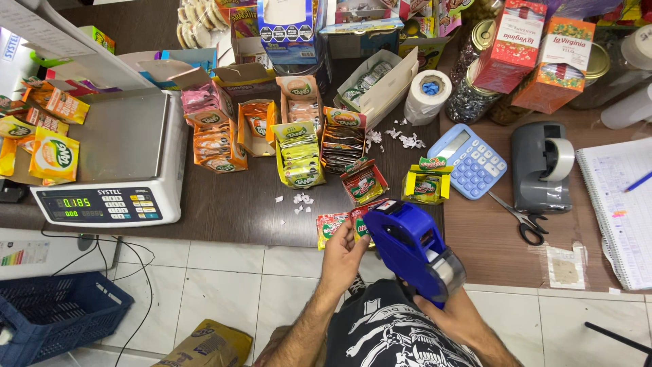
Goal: The person places price labels on small packets of juice powder using a handheld labeling gun, handling the packets one by one and arranging them on the desk.
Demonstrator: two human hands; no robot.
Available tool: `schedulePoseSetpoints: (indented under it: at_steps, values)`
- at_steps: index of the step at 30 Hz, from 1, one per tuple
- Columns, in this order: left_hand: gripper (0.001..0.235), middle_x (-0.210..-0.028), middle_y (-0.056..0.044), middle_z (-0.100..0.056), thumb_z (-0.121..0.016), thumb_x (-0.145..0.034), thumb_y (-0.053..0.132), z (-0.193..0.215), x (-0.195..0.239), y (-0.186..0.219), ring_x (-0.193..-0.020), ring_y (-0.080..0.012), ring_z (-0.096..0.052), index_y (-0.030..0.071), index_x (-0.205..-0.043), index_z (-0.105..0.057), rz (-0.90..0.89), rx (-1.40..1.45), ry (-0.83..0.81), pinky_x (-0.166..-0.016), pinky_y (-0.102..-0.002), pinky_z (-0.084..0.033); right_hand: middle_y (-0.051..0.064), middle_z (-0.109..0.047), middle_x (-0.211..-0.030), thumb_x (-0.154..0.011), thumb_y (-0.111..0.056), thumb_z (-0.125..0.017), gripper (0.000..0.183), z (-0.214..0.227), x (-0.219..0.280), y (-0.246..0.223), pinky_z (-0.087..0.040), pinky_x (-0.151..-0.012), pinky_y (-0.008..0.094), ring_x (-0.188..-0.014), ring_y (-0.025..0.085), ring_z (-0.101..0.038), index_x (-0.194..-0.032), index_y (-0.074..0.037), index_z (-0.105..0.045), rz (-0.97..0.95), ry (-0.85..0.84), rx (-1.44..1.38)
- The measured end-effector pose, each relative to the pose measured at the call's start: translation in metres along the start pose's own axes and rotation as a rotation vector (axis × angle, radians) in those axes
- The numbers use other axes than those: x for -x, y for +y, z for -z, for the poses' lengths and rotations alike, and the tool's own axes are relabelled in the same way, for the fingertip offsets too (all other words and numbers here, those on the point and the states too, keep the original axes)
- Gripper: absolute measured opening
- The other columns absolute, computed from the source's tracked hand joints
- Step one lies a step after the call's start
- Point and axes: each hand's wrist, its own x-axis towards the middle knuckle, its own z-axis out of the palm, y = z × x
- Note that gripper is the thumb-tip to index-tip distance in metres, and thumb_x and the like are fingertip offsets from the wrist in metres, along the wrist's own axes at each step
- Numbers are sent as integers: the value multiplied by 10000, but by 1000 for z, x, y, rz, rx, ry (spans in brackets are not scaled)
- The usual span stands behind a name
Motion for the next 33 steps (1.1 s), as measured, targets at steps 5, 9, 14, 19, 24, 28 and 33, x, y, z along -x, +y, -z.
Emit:
schedulePoseSetpoints:
  at_steps: [5, 9, 14, 19, 24, 28, 33]
  values:
    - [243, -1043, -27, -724, -705, -1001, 27, 7, -6, -11, -908, -126, -612, 68, -1240, -689, 104, 2, 113, -823, -292, -531, 6, -856, -1410, -936, -449, -737, 529, 9, 23, 33, -529, -1198, 394, -1341, 191, -759, -1406, -213, -794, -62, -45, 32]
    - [246, -1148, -107, -822, -796, -969, 115, -3, -3, 11, -1036, -191, -777, 39, -1180, -696, 148, 173, 158, -922, -341, -651, 18, -890, -1341, -931, -360, -771, 474, 22, 31, 20, -541, -1183, 400, -1296, 193, -782, -1356, -157, -823, -20, 33, -48]
    - [273, -1137, -100, -843, -756, -1005, 180, -7, -11, 0, -1028, -172, -791, 27, -1230, -741, 165, 124, 200, -915, -331, -656, 42, -896, -1347, -949, -324, -744, 457, 26, 26, -8, -559, -1189, 418, -1314, 217, -797, -1363, -149, -823, 4, 0, -130]
    - [262, -1159, -18, -788, -612, -1089, 230, -12, -12, -10, -1084, -137, -697, 68, -1230, -764, 49, 47, 87, -995, -303, -528, 36, -918, -1138, -869, -426, -816, 469, 1, 9, 23, -721, -971, 422, -1058, 197, -853, -1266, -175, -811, -110, 6, -109]
    - [309, -1056, 28, -716, -552, -1136, 272, -19, -11, -20, -918, -89, -610, 77, -1241, -767, 122, 180, 80, -764, -263, -502, 19, -896, -1056, -951, -303, -732, 263, -11, -4, -7, -691, -946, 350, -1018, 172, -832, -1141, -147, -823, -83, 39, -48]
    - [351, -1074, 9, -739, -562, -1137, 287, -21, -8, -9, -951, -93, -633, 47, -1275, -778, 90, 142, 56, -783, -252, -511, 32, -918, -1118, -940, -278, -744, 298, 0, 2, -29, -723, -958, 376, -1056, 190, -872, -1184, -137, -840, 10, 27, -132]
    - [241, -769, 113, -443, -595, -1139, 246, -18, -13, -13, -663, -34, -368, 203, -903, -618, 111, 200, 193, -574, -267, -250, 19, -874, -1314, -927, -345, -749, 467, 7, 15, 8, -654, -1092, 414, -1218, 210, -808, -1372, -206, -784, -48, -35, -11]
